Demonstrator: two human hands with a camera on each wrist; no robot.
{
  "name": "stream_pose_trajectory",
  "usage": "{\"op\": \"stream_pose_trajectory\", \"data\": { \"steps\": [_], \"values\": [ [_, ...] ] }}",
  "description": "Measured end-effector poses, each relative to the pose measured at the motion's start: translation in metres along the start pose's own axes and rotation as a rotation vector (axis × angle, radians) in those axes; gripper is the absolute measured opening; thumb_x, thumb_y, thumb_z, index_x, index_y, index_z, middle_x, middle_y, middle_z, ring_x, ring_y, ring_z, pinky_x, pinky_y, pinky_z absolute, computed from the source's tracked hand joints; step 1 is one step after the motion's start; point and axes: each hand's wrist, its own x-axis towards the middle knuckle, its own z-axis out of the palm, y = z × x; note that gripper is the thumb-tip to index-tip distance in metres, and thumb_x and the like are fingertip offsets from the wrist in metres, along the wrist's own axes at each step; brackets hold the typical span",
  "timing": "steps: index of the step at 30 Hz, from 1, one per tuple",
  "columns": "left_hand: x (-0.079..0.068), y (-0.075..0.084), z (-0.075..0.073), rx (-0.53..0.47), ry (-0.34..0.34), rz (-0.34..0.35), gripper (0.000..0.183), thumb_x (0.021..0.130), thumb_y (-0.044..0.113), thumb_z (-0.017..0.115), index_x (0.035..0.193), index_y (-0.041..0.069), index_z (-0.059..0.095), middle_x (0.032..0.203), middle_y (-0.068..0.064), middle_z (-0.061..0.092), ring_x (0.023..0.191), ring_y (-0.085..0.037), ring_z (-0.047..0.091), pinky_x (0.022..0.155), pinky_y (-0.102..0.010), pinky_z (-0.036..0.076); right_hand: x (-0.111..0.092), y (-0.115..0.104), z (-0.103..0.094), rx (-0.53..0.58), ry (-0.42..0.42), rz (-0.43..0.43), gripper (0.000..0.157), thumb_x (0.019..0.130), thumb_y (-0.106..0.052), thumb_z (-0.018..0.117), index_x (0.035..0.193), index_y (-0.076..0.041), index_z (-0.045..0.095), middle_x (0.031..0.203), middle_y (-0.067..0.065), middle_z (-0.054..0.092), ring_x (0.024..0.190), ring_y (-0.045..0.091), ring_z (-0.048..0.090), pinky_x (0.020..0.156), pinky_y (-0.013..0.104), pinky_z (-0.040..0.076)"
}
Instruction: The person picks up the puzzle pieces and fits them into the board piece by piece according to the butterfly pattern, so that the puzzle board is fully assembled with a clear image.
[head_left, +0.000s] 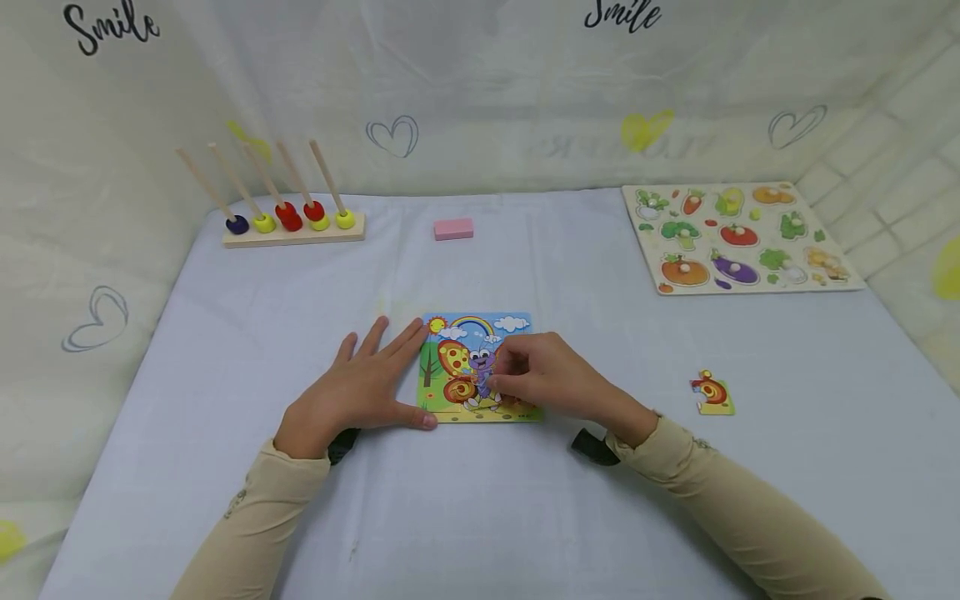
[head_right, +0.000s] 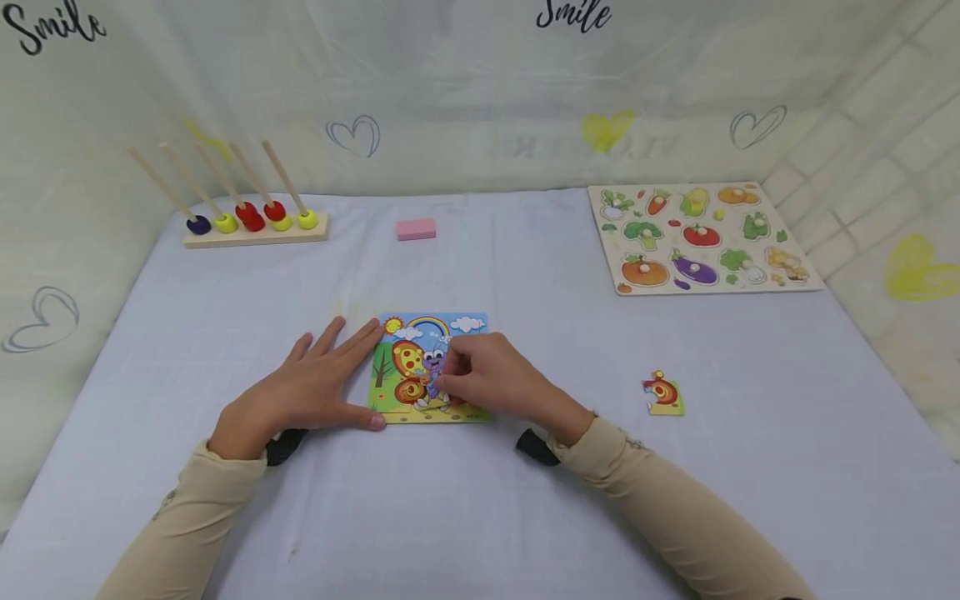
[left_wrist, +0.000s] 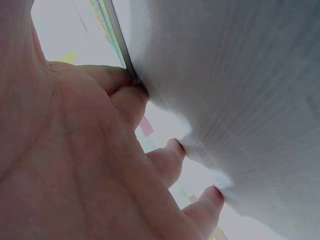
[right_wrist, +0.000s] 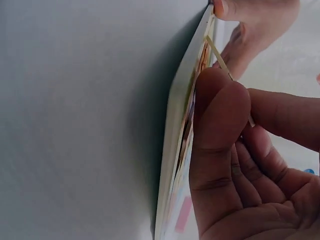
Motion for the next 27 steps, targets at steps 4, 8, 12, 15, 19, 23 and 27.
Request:
{"op": "stream_pose_trajectory", "data": {
  "steps": [4, 8, 12, 15, 19, 23, 27],
  "values": [
    [-0.001, 0.0, -0.001, 0.004, 0.001, 0.004, 0.129, 0.079, 0.069, 0.085, 0.174, 0.019, 0.014, 0.18, -0.003, 0.01, 0.162, -0.045, -0.005, 0.124, -0.073, -0.002, 0.001, -0.004, 0.003, -0.043, 0.001, 0.017, 0.016, 0.096, -0.007, 0.077, 0.084, -0.009, 0.067, 0.072, -0.002, 0.067, 0.064, 0.014, 0.06, 0.06, 0.028, 0.049],
    [-0.001, 0.001, -0.001, 0.004, -0.003, 0.001, 0.13, 0.079, 0.069, 0.085, 0.174, 0.019, 0.014, 0.18, -0.002, 0.009, 0.162, -0.045, -0.006, 0.124, -0.072, -0.002, 0.002, -0.008, 0.005, -0.085, 0.002, 0.038, 0.017, 0.096, -0.008, 0.076, 0.083, -0.009, 0.065, 0.066, -0.003, 0.062, 0.058, 0.013, 0.056, 0.054, 0.027, 0.045],
    [-0.001, 0.002, -0.002, 0.002, -0.006, -0.003, 0.13, 0.078, 0.069, 0.086, 0.174, 0.019, 0.013, 0.18, -0.002, 0.009, 0.162, -0.045, -0.006, 0.124, -0.073, -0.002, 0.003, -0.009, 0.007, -0.11, -0.006, 0.062, 0.019, 0.097, -0.009, 0.076, 0.082, -0.01, 0.064, 0.06, -0.003, 0.059, 0.052, 0.012, 0.053, 0.051, 0.027, 0.041],
    [0.0, 0.002, -0.002, 0.006, -0.004, -0.005, 0.13, 0.078, 0.069, 0.086, 0.174, 0.019, 0.014, 0.18, -0.003, 0.009, 0.162, -0.045, -0.006, 0.124, -0.073, -0.002, 0.003, -0.008, 0.008, -0.109, -0.016, 0.079, 0.019, 0.097, -0.009, 0.076, 0.083, -0.009, 0.063, 0.059, -0.002, 0.058, 0.05, 0.013, 0.053, 0.051, 0.027, 0.041],
    [0.0, 0.001, -0.001, 0.01, -0.003, -0.006, 0.13, 0.078, 0.069, 0.086, 0.174, 0.019, 0.014, 0.18, -0.003, 0.01, 0.162, -0.045, -0.005, 0.123, -0.073, -0.001, 0.004, -0.008, 0.01, -0.115, -0.033, 0.105, 0.02, 0.097, -0.008, 0.075, 0.083, -0.008, 0.061, 0.057, 0.0, 0.057, 0.047, 0.014, 0.054, 0.05, 0.028, 0.041],
    [0.0, 0.001, -0.001, 0.01, -0.001, -0.005, 0.13, 0.078, 0.07, 0.085, 0.174, 0.019, 0.015, 0.18, -0.003, 0.011, 0.162, -0.045, -0.005, 0.123, -0.074, -0.001, 0.005, -0.01, 0.011, -0.148, -0.053, 0.127, 0.022, 0.098, -0.009, 0.074, 0.081, -0.009, 0.06, 0.059, 0.0, 0.057, 0.046, 0.014, 0.055, 0.05, 0.028, 0.042],
    [0.0, 0.0, 0.001, 0.006, 0.003, -0.003, 0.129, 0.078, 0.069, 0.085, 0.174, 0.019, 0.015, 0.18, -0.003, 0.011, 0.162, -0.046, -0.004, 0.123, -0.074, -0.001, 0.005, -0.011, 0.011, -0.165, -0.071, 0.143, 0.023, 0.099, -0.01, 0.074, 0.081, -0.009, 0.06, 0.059, 0.001, 0.057, 0.045, 0.015, 0.053, 0.049, 0.028, 0.041]
  ]
}}
